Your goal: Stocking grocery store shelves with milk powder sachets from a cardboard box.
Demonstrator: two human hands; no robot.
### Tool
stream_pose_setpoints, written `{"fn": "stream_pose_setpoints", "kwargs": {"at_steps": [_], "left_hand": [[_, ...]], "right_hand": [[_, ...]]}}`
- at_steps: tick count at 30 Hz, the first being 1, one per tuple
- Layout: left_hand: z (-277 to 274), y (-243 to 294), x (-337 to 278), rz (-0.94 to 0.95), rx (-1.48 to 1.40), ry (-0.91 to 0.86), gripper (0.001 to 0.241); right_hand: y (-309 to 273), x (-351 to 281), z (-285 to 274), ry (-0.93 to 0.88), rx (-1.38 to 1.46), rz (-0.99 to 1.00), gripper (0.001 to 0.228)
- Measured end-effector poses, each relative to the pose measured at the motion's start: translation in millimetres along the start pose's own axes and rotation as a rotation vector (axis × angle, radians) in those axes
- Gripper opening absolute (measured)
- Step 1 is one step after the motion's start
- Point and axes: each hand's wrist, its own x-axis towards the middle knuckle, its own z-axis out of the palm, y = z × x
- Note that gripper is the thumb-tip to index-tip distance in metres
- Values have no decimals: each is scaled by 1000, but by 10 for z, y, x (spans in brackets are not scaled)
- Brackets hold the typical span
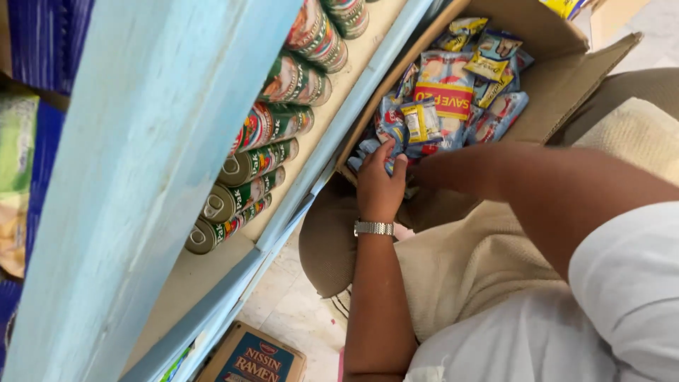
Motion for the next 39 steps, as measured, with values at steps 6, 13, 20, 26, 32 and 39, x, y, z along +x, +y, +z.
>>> {"fn": "stream_pose_setpoints", "kwargs": {"at_steps": [6,13,20,26,32,39], "left_hand": [[58,-97,41,27,31,31,39],[158,-111,72,41,89,28,39],[221,-250,177,19,93,25,37],[335,-366,285,-115,128,-35,41],[201,18,264,-455,-726,-73,69],[204,180,-127,-172,-956,-48,55]], "right_hand": [[319,194,242,-52,-10,-10,35],[747,60,549,-82,-6,-4,34],[1076,-367,257,202,160,-35,31],[209,-945,-837,440,413,-46,29],[-376,-1525,-1227,651,299,-337,25],[-797,-2054,-1367,623,1038,74,45]]}}
